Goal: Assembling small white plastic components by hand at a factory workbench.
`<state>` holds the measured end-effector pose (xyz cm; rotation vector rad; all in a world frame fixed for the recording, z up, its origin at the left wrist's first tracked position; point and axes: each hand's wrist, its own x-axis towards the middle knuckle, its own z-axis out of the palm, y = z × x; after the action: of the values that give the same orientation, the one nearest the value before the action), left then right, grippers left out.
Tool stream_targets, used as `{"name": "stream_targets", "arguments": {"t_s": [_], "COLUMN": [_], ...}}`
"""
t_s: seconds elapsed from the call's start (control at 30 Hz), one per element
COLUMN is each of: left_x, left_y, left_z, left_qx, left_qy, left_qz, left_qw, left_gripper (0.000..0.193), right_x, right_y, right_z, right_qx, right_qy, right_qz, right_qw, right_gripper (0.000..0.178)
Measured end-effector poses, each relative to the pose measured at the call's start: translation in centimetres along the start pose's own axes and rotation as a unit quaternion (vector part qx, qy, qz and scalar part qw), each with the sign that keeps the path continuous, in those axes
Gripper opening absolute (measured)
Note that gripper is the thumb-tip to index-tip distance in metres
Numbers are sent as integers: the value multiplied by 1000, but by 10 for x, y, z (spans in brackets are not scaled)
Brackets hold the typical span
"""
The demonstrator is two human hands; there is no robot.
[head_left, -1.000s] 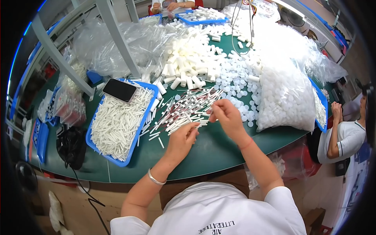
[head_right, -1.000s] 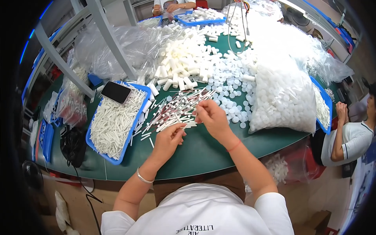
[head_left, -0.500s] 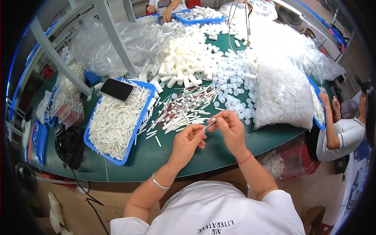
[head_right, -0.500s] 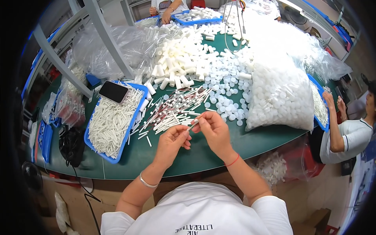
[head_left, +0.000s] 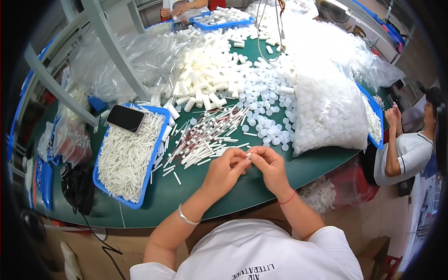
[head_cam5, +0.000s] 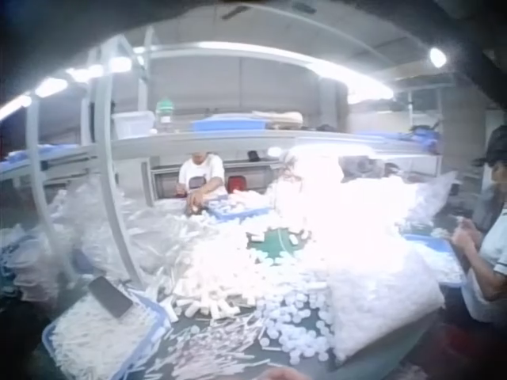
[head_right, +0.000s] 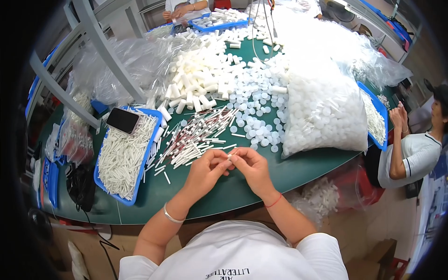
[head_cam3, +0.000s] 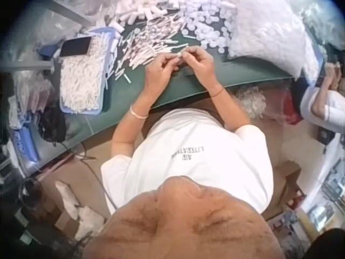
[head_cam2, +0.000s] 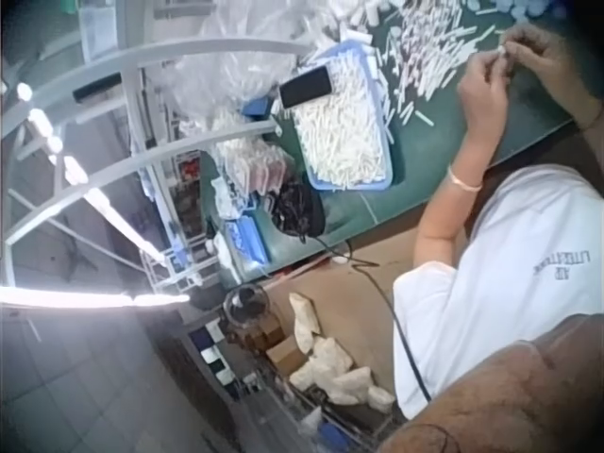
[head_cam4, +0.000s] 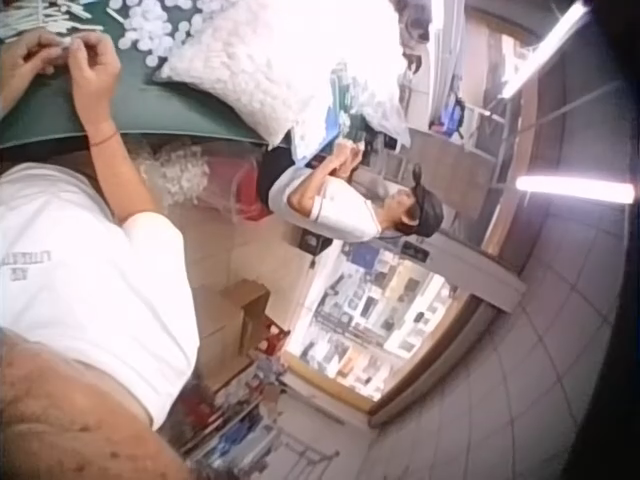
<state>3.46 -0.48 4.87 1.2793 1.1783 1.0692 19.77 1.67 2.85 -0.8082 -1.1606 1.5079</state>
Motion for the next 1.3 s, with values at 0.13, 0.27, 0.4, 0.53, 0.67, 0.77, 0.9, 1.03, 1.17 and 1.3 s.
{"name": "stream_targets", "arguments": {"t_s": [0.13,0.27,0.4,0.53,0.67,0.77,0.9,1.03,1.17,1.3], "left_x": [59,101,106,79,55,43,33,26,23,24], "left_y": [-18,-39,-32,2,4,3,5,3,3,2], "left_z": [-3,-3,1,6,1,-3,-4,-5,-9,-12], "left_qx": [294,449,463,209,-28,-85,-18,133,236,70], "left_qy": [69,77,79,20,-12,-8,22,32,5,-54], "left_qz": [188,222,270,58,-22,-18,76,167,239,105], "left_qw": [935,862,841,976,999,996,997,976,942,991], "left_gripper": [22,25,25,29,36,37,32,33,35,28], "right_x": [10,12,13,12,12,9,6,1,-1,1], "right_y": [-7,-20,-19,-17,-17,-20,-24,-35,-39,-43], "right_z": [-24,-34,-41,-37,-30,-25,-22,-17,-16,-12], "right_qx": [31,1,-83,-158,-260,-315,-381,-411,-446,-435], "right_qy": [59,52,76,96,102,96,89,75,36,-16], "right_qz": [-18,33,35,-17,-117,-151,-204,-212,-226,-241], "right_qw": [998,998,993,983,953,932,898,883,865,868], "right_gripper": [9,13,18,15,14,14,16,16,15,9]}}
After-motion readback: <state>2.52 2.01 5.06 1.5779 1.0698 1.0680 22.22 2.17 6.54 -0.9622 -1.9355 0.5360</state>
